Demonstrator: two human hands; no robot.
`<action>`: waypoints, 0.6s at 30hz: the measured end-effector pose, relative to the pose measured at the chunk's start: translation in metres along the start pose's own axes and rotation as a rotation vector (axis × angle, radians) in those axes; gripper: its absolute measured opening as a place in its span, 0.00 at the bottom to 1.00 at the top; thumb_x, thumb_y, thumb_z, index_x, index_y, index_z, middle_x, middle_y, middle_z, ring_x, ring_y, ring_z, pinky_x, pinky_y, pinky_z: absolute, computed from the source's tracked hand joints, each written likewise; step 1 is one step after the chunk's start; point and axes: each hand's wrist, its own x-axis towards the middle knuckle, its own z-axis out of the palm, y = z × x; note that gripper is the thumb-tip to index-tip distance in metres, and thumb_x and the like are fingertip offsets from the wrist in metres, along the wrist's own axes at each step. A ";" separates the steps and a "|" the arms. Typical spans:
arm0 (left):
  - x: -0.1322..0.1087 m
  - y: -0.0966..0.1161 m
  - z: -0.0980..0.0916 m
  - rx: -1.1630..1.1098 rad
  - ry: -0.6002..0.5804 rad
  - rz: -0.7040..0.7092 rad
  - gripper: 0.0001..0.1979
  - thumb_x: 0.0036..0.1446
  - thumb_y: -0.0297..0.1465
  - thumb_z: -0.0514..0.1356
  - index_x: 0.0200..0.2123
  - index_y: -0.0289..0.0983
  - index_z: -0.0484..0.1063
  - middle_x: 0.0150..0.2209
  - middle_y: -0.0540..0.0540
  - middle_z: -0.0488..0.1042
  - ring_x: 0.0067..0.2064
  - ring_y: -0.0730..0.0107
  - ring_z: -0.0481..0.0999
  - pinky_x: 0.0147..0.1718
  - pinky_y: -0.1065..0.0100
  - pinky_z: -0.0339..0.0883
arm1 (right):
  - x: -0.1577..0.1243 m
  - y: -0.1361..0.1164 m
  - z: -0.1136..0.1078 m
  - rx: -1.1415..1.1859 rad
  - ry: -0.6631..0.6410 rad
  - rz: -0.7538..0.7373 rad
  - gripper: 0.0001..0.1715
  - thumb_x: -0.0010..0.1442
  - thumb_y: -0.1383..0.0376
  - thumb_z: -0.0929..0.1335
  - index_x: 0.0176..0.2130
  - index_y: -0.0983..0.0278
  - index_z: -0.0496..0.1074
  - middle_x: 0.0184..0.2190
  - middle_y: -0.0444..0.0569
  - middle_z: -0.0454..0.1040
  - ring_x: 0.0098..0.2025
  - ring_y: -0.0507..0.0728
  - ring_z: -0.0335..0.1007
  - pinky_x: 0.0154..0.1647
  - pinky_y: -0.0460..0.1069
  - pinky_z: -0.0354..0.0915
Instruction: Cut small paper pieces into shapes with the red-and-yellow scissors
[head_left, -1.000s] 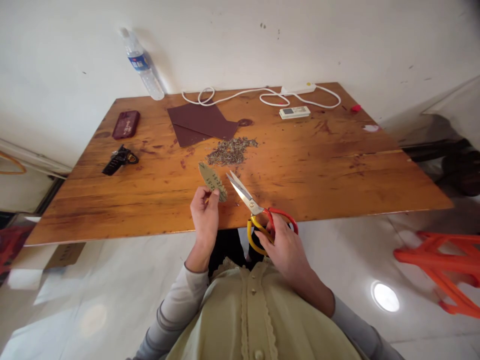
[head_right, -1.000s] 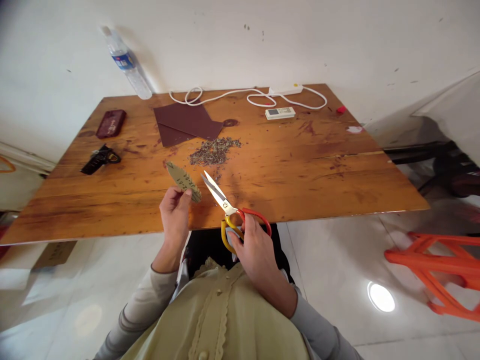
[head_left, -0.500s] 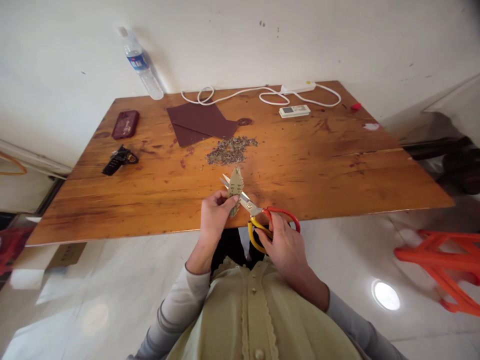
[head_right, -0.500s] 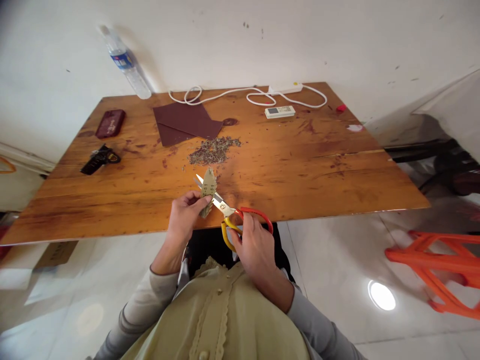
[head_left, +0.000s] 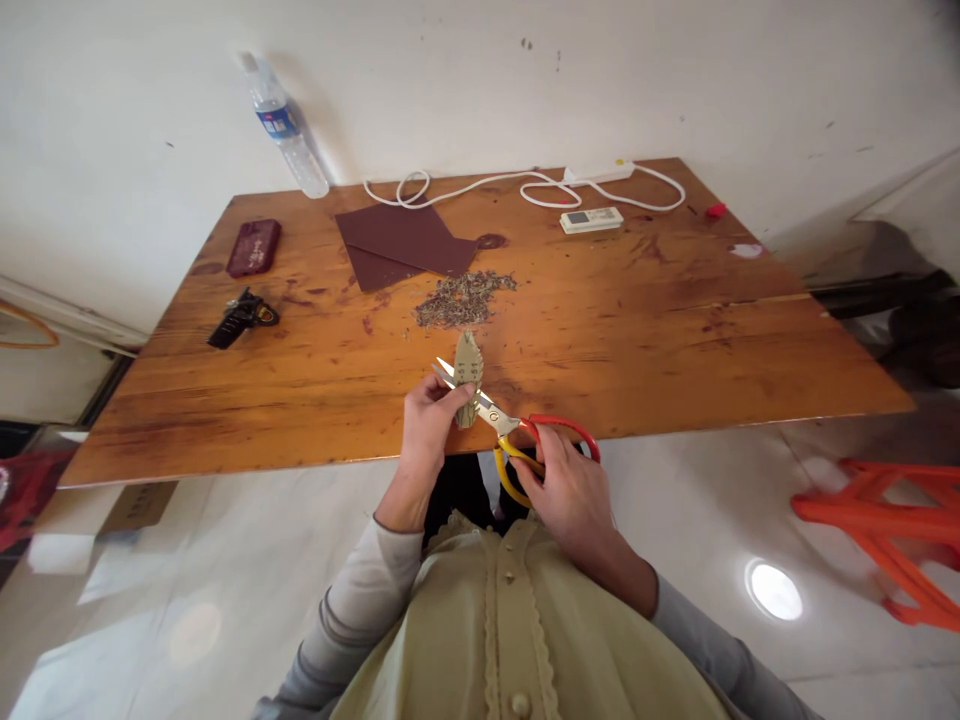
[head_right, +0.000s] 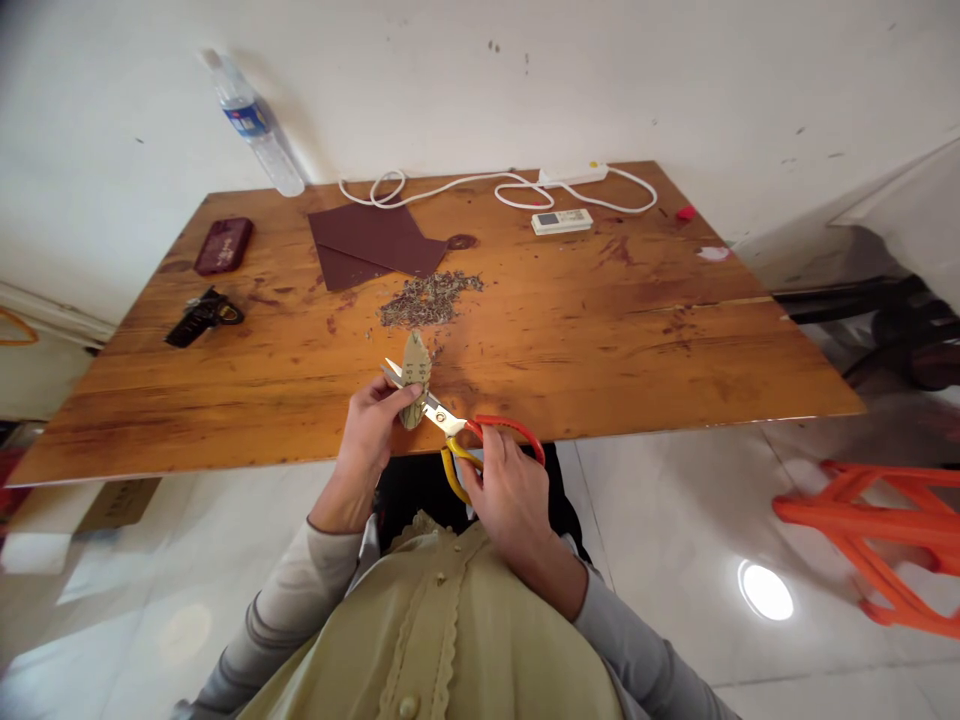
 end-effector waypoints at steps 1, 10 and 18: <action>-0.001 0.000 0.001 -0.011 -0.005 -0.006 0.13 0.34 0.34 0.73 0.22 0.36 0.73 0.19 0.52 0.71 0.20 0.76 0.65 0.19 0.72 0.57 | 0.000 0.000 0.000 0.003 0.004 -0.003 0.18 0.67 0.60 0.66 0.52 0.67 0.75 0.33 0.54 0.83 0.31 0.63 0.81 0.27 0.50 0.67; -0.002 0.003 0.001 -0.080 -0.010 0.000 0.15 0.34 0.35 0.74 0.19 0.37 0.70 0.17 0.54 0.68 0.19 0.77 0.62 0.17 0.71 0.55 | -0.002 0.001 0.001 -0.001 0.048 -0.007 0.19 0.67 0.59 0.66 0.51 0.68 0.76 0.30 0.53 0.82 0.28 0.61 0.79 0.26 0.50 0.65; -0.005 -0.002 0.003 -0.103 0.003 -0.015 0.17 0.35 0.35 0.74 0.17 0.37 0.67 0.17 0.54 0.67 0.20 0.78 0.63 0.20 0.71 0.56 | -0.003 0.001 0.003 0.018 0.072 -0.007 0.20 0.69 0.58 0.64 0.51 0.68 0.76 0.30 0.53 0.81 0.29 0.62 0.80 0.28 0.51 0.66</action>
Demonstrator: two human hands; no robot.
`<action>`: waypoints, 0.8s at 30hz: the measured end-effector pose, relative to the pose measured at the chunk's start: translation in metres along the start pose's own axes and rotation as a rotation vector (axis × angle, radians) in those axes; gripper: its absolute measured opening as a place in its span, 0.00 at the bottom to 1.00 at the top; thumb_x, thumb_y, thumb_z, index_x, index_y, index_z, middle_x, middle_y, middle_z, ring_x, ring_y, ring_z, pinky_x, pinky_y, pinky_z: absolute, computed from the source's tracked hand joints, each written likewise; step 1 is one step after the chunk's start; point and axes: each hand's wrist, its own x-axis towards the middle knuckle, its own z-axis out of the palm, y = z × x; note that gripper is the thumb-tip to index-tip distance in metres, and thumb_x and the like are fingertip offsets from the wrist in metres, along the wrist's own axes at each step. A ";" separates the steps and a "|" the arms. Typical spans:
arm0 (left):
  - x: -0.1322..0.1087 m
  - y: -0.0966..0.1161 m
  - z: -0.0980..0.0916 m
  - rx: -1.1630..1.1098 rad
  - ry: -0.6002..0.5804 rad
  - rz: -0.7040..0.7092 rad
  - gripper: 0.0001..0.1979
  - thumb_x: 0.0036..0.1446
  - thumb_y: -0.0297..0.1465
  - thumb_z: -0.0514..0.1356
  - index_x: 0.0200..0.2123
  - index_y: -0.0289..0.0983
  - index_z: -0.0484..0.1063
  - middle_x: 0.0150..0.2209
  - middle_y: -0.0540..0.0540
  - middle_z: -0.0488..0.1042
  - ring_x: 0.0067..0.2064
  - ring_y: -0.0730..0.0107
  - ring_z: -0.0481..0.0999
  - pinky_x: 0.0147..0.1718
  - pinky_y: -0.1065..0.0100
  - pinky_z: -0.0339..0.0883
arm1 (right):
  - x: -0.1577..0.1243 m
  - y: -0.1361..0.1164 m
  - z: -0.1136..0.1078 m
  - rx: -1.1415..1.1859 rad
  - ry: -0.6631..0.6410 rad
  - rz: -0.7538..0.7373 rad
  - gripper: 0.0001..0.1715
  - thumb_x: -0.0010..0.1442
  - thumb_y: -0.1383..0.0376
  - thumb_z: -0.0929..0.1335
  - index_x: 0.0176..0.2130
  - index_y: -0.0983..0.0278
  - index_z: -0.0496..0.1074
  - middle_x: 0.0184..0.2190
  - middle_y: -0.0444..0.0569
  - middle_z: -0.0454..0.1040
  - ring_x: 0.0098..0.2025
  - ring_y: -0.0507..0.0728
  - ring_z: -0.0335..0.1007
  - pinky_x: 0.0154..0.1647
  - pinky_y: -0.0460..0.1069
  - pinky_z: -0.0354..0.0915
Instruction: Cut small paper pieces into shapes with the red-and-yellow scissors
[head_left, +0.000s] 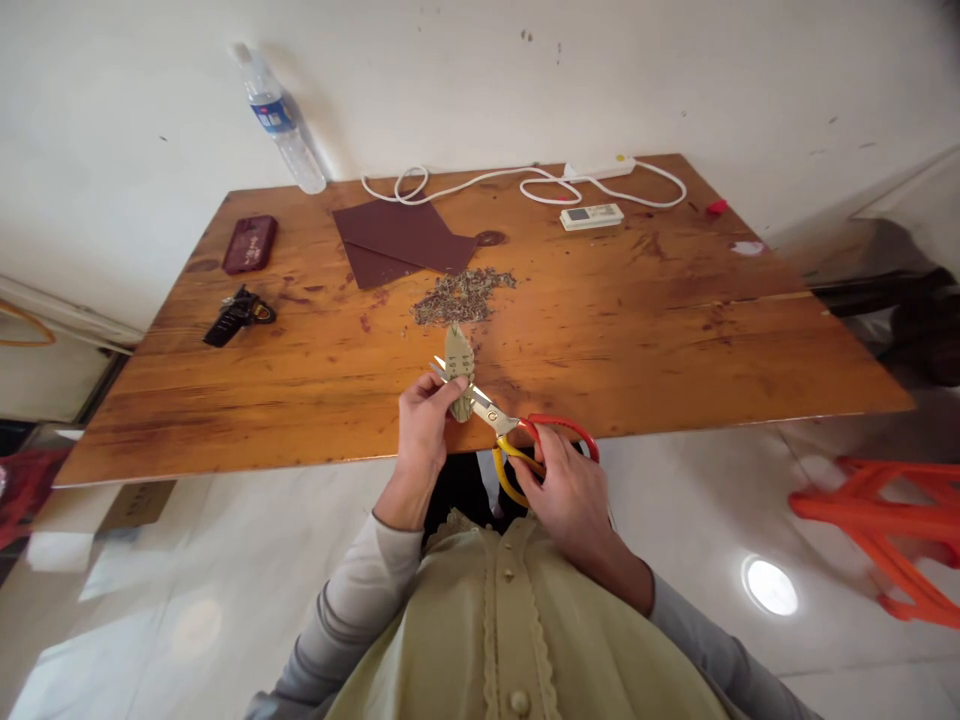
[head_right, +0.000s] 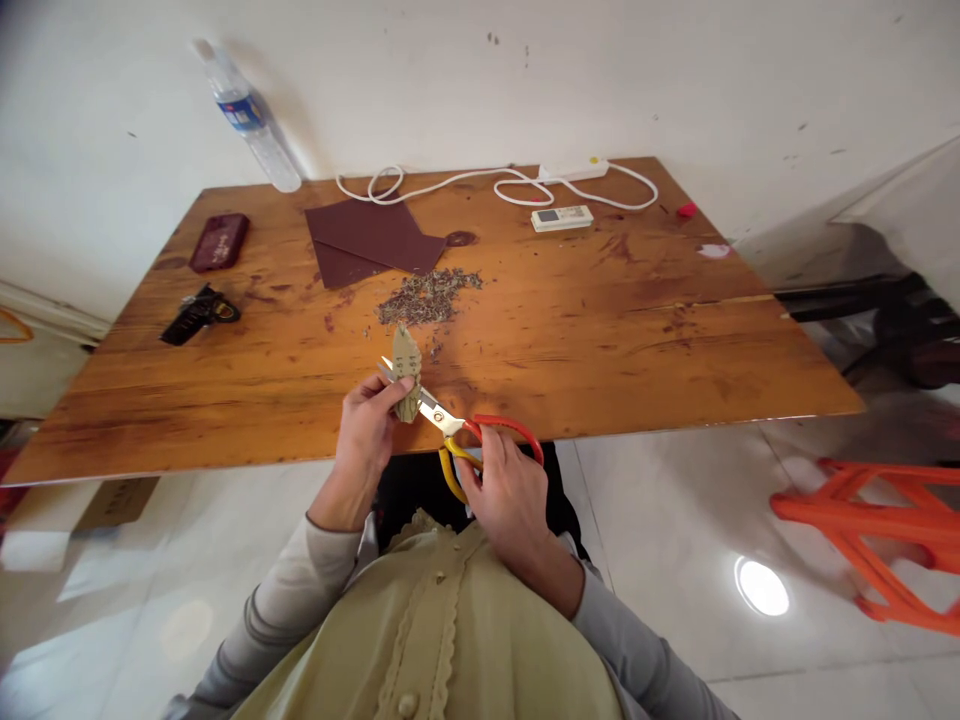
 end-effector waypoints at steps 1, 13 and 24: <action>-0.001 -0.001 0.001 -0.004 0.010 0.010 0.17 0.35 0.36 0.74 0.17 0.37 0.68 0.17 0.54 0.67 0.19 0.78 0.62 0.20 0.71 0.56 | 0.000 0.000 0.000 0.001 -0.007 0.007 0.20 0.69 0.58 0.64 0.51 0.67 0.76 0.30 0.53 0.81 0.29 0.62 0.79 0.28 0.51 0.66; -0.002 0.001 0.002 -0.011 0.013 0.026 0.14 0.37 0.35 0.72 0.17 0.37 0.69 0.18 0.54 0.67 0.21 0.78 0.61 0.22 0.71 0.55 | -0.001 -0.001 0.001 0.030 -0.025 0.040 0.19 0.67 0.59 0.65 0.51 0.66 0.76 0.31 0.53 0.82 0.31 0.62 0.80 0.29 0.51 0.67; -0.006 -0.011 0.006 -0.071 0.040 0.020 0.15 0.43 0.38 0.71 0.19 0.37 0.69 0.20 0.53 0.68 0.23 0.76 0.65 0.27 0.69 0.59 | -0.001 -0.002 0.005 0.058 0.013 0.029 0.20 0.68 0.58 0.64 0.52 0.66 0.75 0.32 0.55 0.82 0.33 0.63 0.80 0.31 0.52 0.69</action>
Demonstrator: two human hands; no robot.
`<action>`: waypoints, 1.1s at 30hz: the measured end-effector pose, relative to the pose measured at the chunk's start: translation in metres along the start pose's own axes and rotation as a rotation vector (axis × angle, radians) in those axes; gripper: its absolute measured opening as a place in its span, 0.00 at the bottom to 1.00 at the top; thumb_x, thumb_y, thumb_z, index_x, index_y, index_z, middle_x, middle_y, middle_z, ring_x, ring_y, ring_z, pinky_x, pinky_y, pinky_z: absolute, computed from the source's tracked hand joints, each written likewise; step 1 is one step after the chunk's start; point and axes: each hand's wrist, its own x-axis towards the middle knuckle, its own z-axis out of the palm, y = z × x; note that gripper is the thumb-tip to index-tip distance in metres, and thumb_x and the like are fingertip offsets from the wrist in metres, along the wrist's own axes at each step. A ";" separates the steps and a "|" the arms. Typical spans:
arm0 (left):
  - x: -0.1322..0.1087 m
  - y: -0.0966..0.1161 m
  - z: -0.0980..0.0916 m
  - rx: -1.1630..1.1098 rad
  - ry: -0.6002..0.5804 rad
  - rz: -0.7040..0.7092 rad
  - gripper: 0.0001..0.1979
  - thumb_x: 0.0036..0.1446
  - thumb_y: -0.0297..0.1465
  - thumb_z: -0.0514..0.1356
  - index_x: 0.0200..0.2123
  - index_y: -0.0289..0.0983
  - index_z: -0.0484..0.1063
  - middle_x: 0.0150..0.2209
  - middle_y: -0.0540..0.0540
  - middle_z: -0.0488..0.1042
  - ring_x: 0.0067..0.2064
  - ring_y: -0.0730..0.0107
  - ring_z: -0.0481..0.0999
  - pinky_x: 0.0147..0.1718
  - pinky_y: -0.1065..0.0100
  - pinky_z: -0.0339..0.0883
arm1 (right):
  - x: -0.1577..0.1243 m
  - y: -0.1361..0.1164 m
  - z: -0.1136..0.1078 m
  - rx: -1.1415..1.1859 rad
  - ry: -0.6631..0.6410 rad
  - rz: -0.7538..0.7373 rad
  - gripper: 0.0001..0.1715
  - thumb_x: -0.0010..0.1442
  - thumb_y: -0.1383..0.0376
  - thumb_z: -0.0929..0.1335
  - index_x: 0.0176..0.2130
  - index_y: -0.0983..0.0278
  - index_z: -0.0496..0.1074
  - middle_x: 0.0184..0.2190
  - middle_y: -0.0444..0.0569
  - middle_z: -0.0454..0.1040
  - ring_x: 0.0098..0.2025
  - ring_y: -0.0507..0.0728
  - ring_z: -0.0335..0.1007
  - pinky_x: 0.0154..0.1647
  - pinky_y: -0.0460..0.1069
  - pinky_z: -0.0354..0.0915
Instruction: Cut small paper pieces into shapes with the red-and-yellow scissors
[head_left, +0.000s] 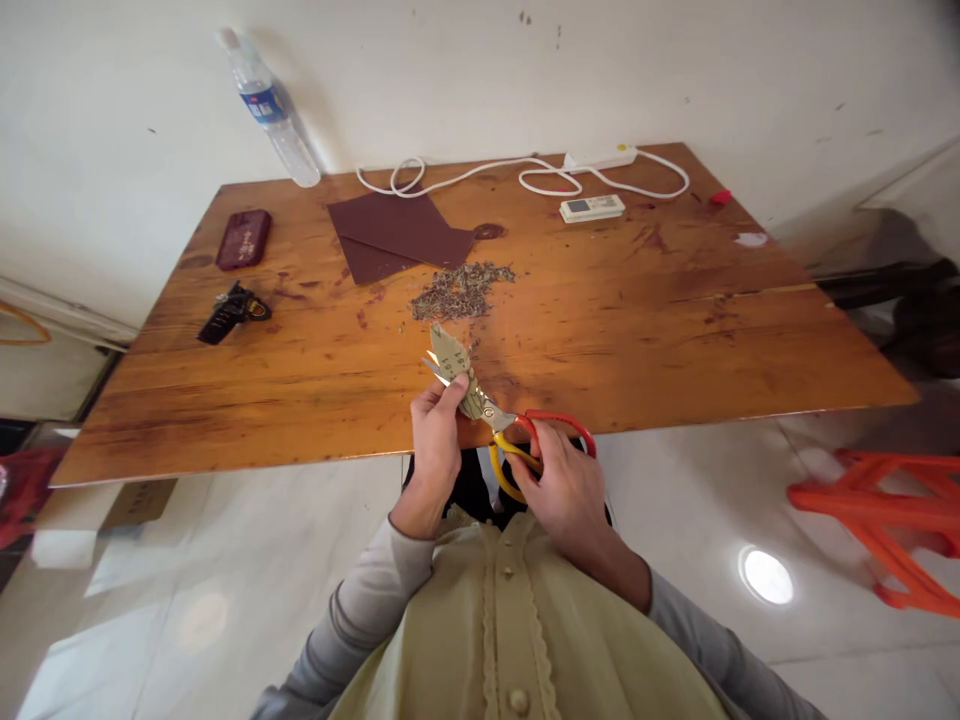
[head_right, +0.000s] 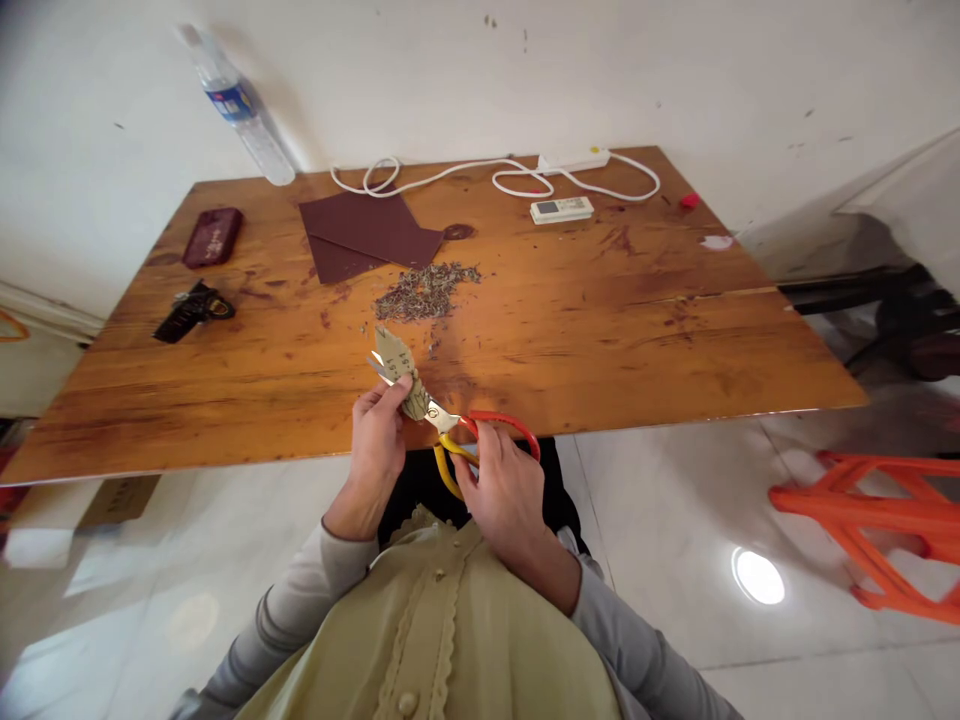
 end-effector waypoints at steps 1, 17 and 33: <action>-0.002 -0.001 0.000 0.002 -0.011 0.001 0.14 0.43 0.37 0.71 0.21 0.37 0.70 0.21 0.53 0.69 0.24 0.75 0.65 0.28 0.69 0.60 | 0.000 0.000 0.000 -0.004 0.000 0.004 0.20 0.68 0.58 0.64 0.52 0.67 0.75 0.33 0.55 0.82 0.32 0.63 0.80 0.31 0.52 0.70; -0.004 -0.005 0.006 -0.008 0.022 0.114 0.09 0.44 0.32 0.69 0.25 0.38 0.71 0.24 0.54 0.70 0.27 0.76 0.65 0.30 0.72 0.60 | -0.001 -0.001 0.003 -0.020 0.013 0.010 0.20 0.69 0.58 0.64 0.51 0.68 0.75 0.34 0.56 0.83 0.32 0.63 0.81 0.30 0.51 0.68; -0.004 -0.005 0.011 -0.059 0.039 0.128 0.07 0.46 0.31 0.68 0.27 0.38 0.72 0.25 0.54 0.70 0.27 0.76 0.66 0.29 0.72 0.62 | 0.000 -0.005 0.001 -0.007 -0.032 -0.010 0.20 0.69 0.59 0.64 0.53 0.69 0.72 0.35 0.57 0.83 0.35 0.64 0.82 0.29 0.51 0.70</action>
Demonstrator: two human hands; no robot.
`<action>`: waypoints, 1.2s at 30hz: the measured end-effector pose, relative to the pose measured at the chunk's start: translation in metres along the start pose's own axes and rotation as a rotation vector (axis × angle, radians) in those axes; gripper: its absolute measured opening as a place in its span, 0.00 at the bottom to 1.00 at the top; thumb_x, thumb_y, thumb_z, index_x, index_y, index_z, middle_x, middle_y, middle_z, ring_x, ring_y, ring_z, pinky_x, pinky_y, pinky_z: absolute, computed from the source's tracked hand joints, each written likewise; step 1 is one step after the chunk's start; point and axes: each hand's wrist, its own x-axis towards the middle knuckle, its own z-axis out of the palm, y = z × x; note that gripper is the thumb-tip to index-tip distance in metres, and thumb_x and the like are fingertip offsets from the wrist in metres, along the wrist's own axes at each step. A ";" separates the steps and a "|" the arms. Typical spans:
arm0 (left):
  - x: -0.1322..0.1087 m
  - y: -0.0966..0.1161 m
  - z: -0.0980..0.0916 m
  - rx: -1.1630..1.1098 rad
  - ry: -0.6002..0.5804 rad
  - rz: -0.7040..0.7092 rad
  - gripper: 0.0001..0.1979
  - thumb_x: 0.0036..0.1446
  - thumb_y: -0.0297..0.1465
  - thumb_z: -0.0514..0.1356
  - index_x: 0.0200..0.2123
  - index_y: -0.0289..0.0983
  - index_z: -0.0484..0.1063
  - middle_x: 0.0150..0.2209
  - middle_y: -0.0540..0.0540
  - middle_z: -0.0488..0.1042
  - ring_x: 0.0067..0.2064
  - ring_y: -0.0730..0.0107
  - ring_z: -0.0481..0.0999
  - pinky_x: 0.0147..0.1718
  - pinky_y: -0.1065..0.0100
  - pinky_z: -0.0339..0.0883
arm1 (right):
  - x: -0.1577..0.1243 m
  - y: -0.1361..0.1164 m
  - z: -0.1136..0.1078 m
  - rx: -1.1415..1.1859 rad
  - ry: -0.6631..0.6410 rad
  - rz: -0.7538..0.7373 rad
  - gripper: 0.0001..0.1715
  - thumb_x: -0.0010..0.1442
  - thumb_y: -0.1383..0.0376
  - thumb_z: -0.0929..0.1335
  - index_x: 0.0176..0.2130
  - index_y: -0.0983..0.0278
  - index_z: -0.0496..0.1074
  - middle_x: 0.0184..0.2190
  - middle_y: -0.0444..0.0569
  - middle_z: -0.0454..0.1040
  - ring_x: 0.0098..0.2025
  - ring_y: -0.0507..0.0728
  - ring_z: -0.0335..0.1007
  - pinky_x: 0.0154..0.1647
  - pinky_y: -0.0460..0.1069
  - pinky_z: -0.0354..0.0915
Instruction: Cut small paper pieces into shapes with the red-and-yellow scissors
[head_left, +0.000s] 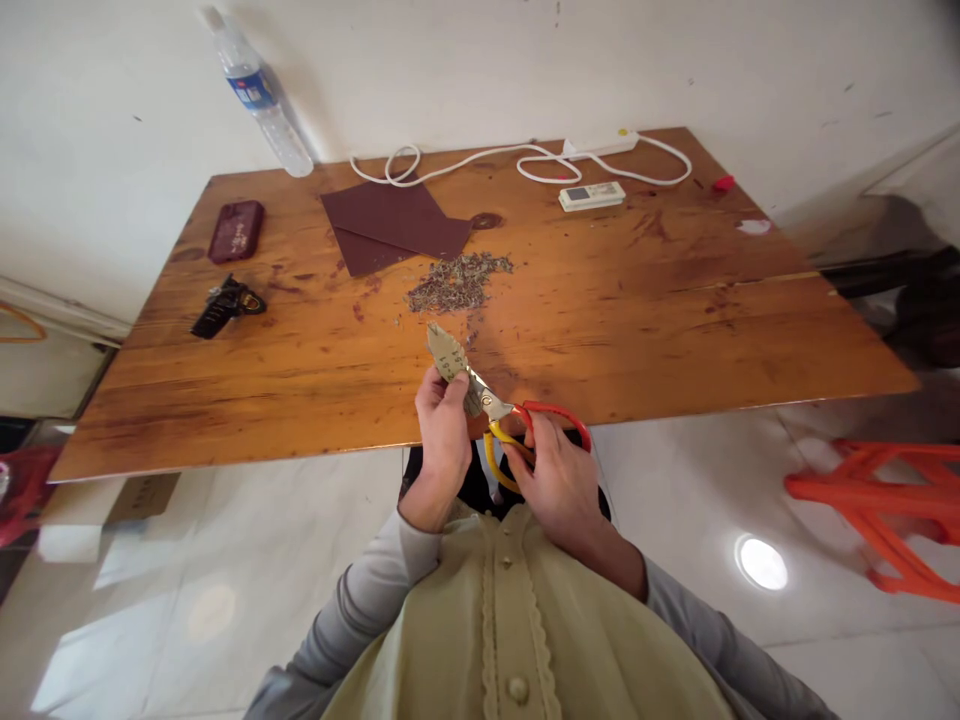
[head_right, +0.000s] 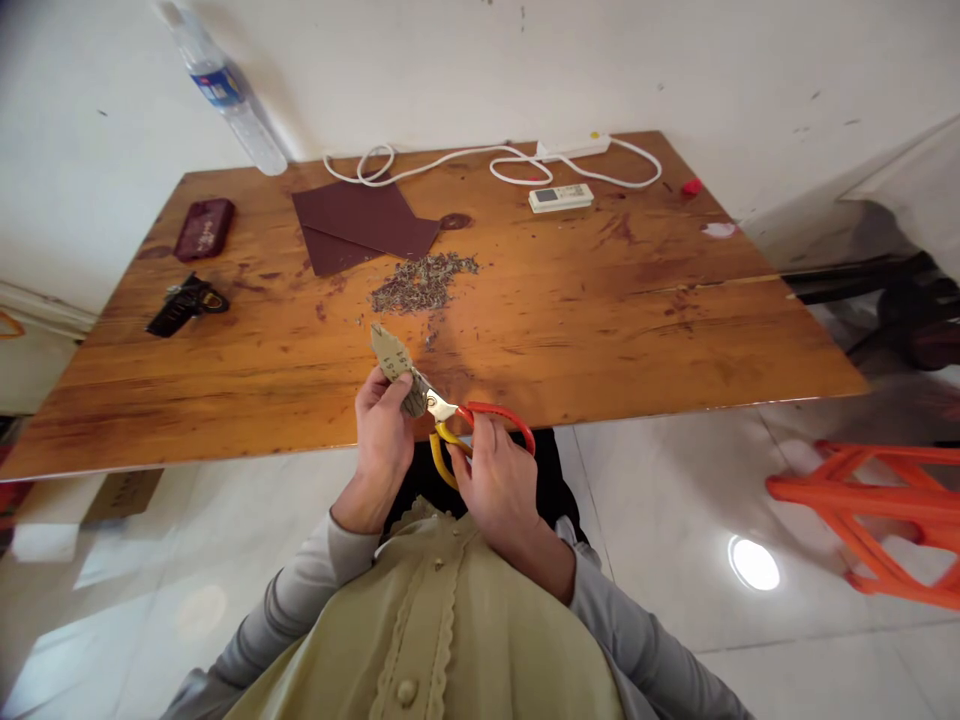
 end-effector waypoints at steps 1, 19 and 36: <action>0.002 0.000 0.000 -0.002 0.017 0.003 0.08 0.46 0.31 0.68 0.26 0.38 0.71 0.25 0.54 0.70 0.26 0.76 0.66 0.29 0.72 0.61 | 0.000 -0.001 0.000 0.005 -0.010 -0.008 0.20 0.70 0.59 0.64 0.54 0.70 0.72 0.35 0.57 0.83 0.35 0.64 0.82 0.29 0.51 0.70; 0.006 -0.003 -0.002 0.000 0.060 0.013 0.12 0.51 0.34 0.68 0.24 0.38 0.68 0.22 0.55 0.66 0.23 0.77 0.63 0.25 0.73 0.59 | -0.001 -0.009 -0.001 0.018 -0.117 0.033 0.16 0.69 0.61 0.65 0.51 0.68 0.72 0.33 0.55 0.81 0.35 0.64 0.81 0.28 0.50 0.70; 0.019 0.002 -0.007 -0.087 0.071 0.001 0.14 0.48 0.39 0.70 0.27 0.38 0.71 0.27 0.51 0.74 0.28 0.74 0.72 0.30 0.72 0.66 | -0.001 -0.002 0.000 0.023 -0.097 0.039 0.18 0.69 0.62 0.63 0.54 0.69 0.70 0.36 0.58 0.81 0.37 0.65 0.80 0.28 0.52 0.70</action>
